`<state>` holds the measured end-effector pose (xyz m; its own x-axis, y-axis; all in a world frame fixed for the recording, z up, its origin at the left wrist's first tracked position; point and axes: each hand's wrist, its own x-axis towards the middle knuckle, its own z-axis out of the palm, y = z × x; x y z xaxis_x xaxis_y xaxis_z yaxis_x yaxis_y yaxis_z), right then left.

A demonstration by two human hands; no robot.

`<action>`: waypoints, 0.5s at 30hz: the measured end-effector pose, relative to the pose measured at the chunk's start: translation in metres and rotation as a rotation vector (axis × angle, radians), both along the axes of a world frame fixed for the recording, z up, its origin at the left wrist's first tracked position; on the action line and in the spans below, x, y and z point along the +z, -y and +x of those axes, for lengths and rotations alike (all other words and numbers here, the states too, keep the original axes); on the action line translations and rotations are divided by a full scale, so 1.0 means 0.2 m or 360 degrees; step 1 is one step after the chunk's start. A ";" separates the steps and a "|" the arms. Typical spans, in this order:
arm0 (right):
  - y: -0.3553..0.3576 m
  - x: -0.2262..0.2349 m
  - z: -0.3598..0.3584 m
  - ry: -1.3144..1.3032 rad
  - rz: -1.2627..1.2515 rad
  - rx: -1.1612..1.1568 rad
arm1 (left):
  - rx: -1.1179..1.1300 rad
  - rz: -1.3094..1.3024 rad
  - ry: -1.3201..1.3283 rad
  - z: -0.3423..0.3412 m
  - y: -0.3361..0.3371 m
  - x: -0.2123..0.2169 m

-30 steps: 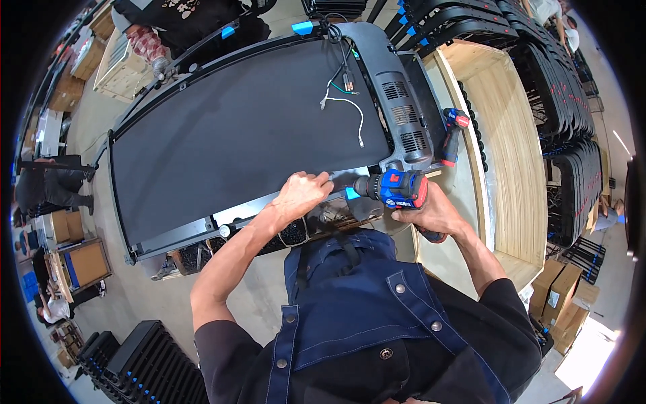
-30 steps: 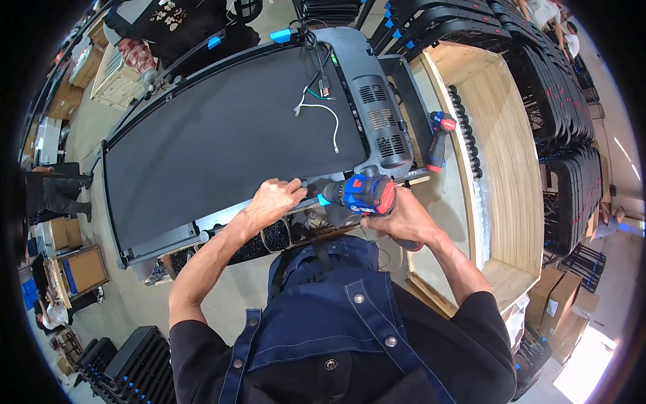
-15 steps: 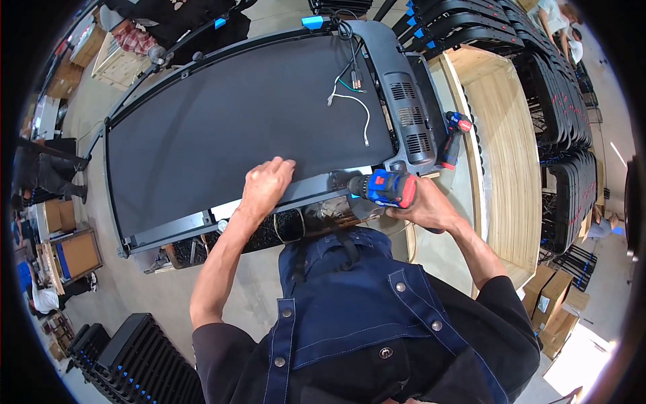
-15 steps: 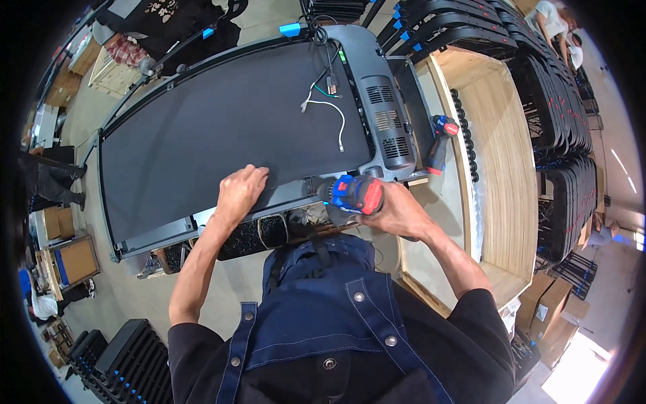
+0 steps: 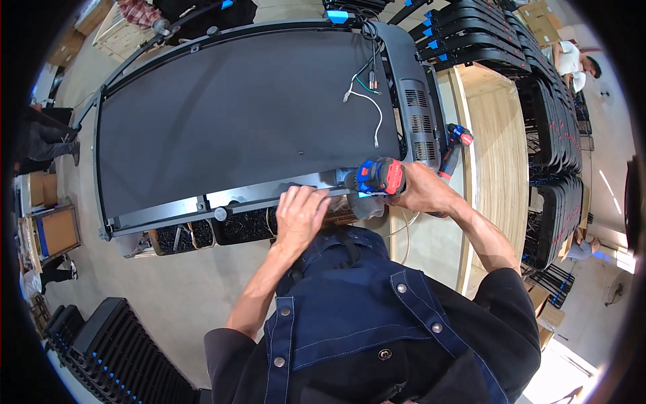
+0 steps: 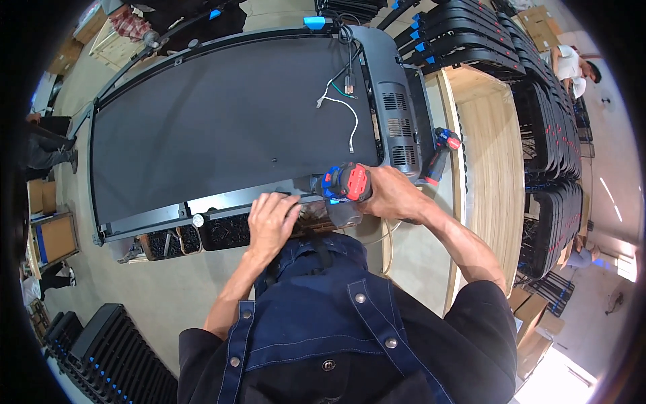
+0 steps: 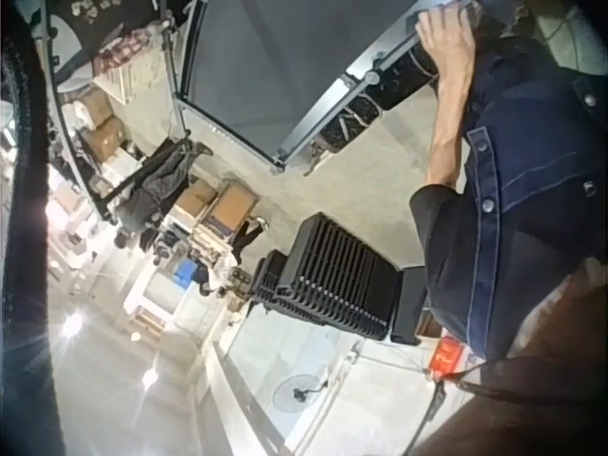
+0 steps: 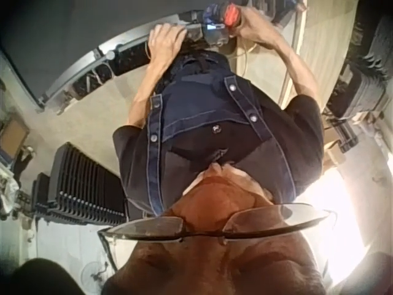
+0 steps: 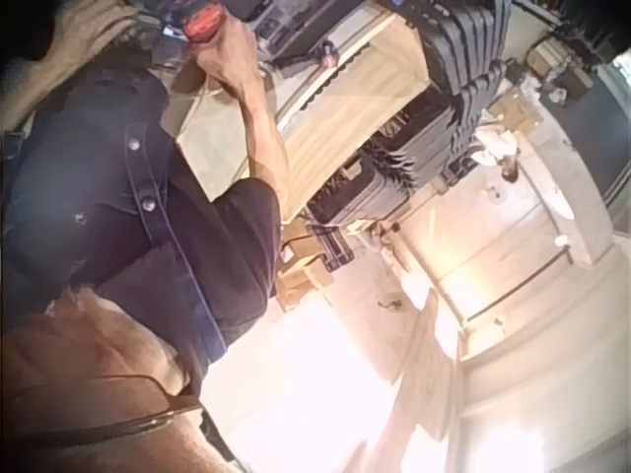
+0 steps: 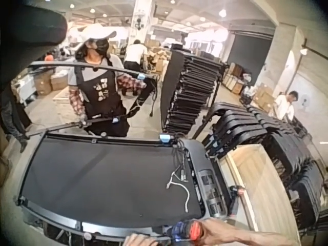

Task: Assembling components of a treadmill base using power tools in a factory setting.

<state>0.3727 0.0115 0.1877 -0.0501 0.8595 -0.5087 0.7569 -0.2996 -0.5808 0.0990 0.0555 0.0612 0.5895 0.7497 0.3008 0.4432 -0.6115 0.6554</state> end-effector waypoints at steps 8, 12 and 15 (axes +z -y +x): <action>-0.04 0.02 -0.07 0.0133 -0.0033 0.0058 | 0.0010 -0.0100 -0.0041 0.12 0.05 -0.07; -0.05 0.04 -0.10 0.0182 -0.0024 0.0090 | -0.0032 -0.0116 -0.0034 0.13 0.04 -0.08; -0.03 0.02 -0.11 0.0258 0.0031 0.0151 | -0.0033 -0.0129 -0.0014 0.13 0.04 -0.09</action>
<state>0.3506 0.0179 0.1919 -0.0501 0.8646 -0.5000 0.8652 -0.2125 -0.4542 0.1253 0.0470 0.0441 0.6075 0.7590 0.2341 0.4371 -0.5655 0.6994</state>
